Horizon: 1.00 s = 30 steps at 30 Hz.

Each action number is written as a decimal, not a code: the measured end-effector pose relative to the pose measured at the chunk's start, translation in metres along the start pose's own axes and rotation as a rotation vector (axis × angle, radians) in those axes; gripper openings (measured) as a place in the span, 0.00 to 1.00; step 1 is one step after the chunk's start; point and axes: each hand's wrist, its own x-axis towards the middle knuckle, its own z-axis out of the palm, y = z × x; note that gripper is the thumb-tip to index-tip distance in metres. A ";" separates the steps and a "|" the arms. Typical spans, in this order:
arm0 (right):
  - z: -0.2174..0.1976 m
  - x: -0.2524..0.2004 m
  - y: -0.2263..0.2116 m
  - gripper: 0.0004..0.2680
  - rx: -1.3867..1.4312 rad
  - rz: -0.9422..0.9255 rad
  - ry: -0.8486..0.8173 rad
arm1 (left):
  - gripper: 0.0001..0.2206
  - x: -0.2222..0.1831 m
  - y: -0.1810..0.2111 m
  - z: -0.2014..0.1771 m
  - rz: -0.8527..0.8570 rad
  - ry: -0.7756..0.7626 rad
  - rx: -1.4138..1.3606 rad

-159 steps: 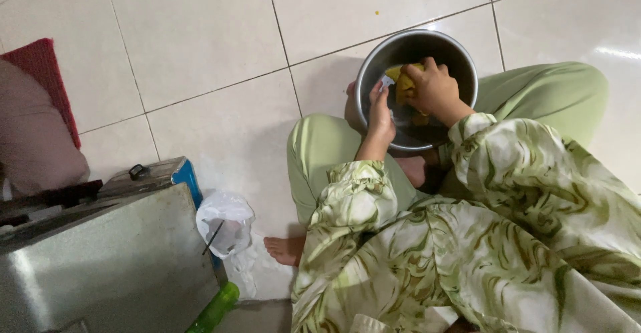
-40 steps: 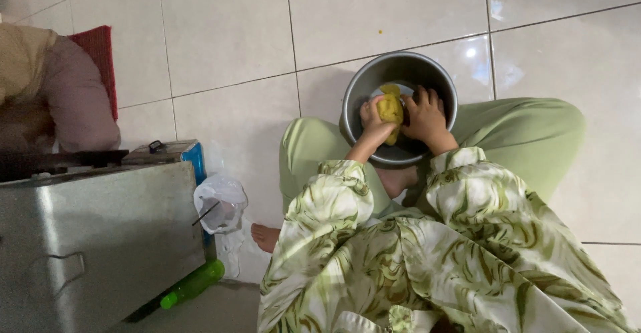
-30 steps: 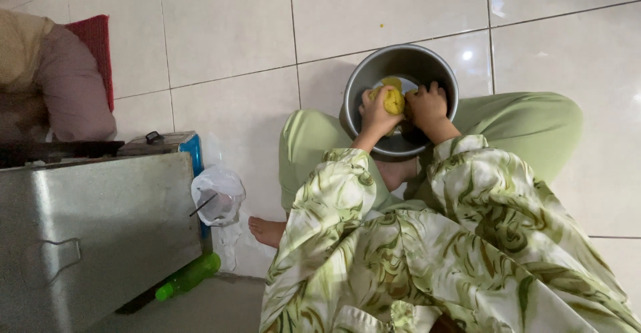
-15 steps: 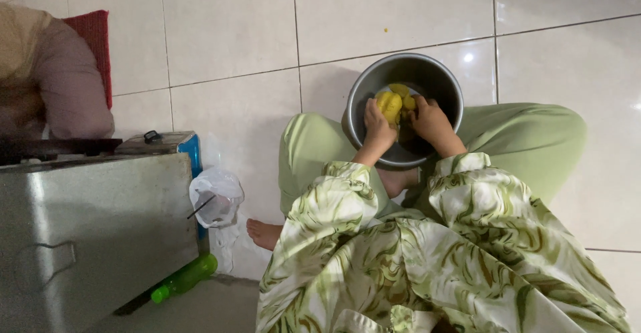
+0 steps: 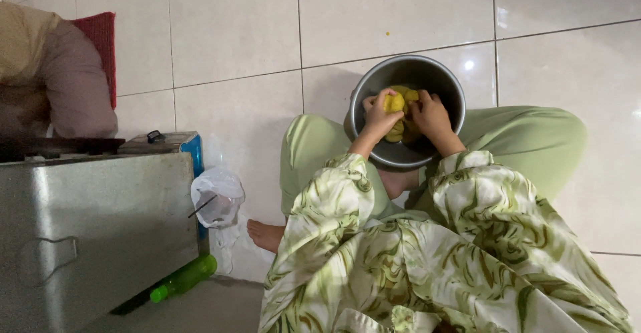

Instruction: Kneading a yellow dough in a metal bowl while sitting on the floor.

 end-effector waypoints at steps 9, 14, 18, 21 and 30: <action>-0.035 -0.015 -0.030 0.11 0.303 0.120 -0.095 | 0.22 -0.074 0.063 -0.031 0.078 0.040 -0.222; -0.001 0.009 -0.027 0.17 0.152 0.255 -0.090 | 0.30 -0.031 0.037 -0.011 -0.020 0.030 -0.125; 0.008 0.017 -0.023 0.17 0.158 0.276 -0.085 | 0.30 -0.003 0.023 -0.006 -0.096 -0.024 0.032; 0.011 0.020 -0.013 0.17 0.150 0.283 -0.203 | 0.26 0.002 0.016 -0.006 -0.096 -0.008 0.017; -0.045 -0.024 -0.045 0.05 0.644 -0.045 0.104 | 0.10 -0.069 0.061 -0.019 0.444 0.146 -0.331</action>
